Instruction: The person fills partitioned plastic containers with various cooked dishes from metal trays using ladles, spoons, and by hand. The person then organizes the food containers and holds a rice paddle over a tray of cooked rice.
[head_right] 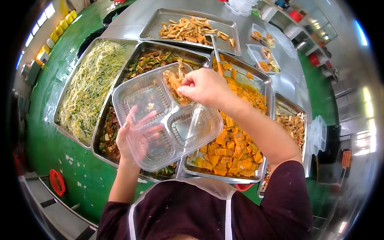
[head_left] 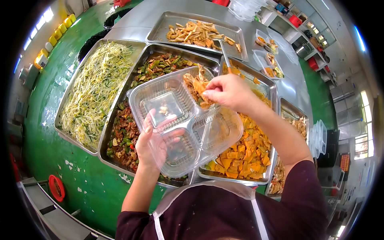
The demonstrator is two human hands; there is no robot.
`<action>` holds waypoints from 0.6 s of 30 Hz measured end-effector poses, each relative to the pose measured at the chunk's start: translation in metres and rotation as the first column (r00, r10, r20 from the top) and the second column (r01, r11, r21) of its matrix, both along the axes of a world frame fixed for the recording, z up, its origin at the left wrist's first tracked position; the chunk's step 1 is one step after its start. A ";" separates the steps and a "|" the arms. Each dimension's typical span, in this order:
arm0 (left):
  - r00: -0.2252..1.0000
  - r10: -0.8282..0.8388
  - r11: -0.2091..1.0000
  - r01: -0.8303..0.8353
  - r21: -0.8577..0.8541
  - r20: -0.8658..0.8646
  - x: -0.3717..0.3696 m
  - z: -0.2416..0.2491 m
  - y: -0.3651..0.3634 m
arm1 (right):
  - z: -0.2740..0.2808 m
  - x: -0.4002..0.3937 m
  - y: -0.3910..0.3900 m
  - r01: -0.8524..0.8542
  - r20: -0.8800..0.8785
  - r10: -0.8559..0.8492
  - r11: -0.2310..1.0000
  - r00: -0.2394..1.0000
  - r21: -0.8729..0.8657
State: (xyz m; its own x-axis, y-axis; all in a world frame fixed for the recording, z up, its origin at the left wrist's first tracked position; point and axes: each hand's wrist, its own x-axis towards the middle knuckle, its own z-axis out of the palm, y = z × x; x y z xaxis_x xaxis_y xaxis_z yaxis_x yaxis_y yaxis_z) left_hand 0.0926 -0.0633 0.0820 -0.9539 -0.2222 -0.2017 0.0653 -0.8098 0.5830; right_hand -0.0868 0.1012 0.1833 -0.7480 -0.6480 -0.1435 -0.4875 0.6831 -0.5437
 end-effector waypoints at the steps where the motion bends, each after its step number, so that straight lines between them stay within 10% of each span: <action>1: 1.000 -0.003 1.000 0.003 0.001 -0.001 -0.001 0.000 0.000 | -0.008 0.000 -0.001 -0.008 -0.052 0.011 0.998 0.999 0.058; 11: 1.000 0.020 1.000 -0.020 0.012 0.007 0.002 -0.004 -0.002 | -0.030 0.015 -0.004 -0.205 -0.449 0.191 0.979 0.873 0.017; 18: 0.993 0.099 0.993 -0.096 0.067 -0.056 0.019 -0.027 -0.026 | -0.051 -0.078 0.033 0.317 -0.370 -0.416 0.899 0.830 -0.301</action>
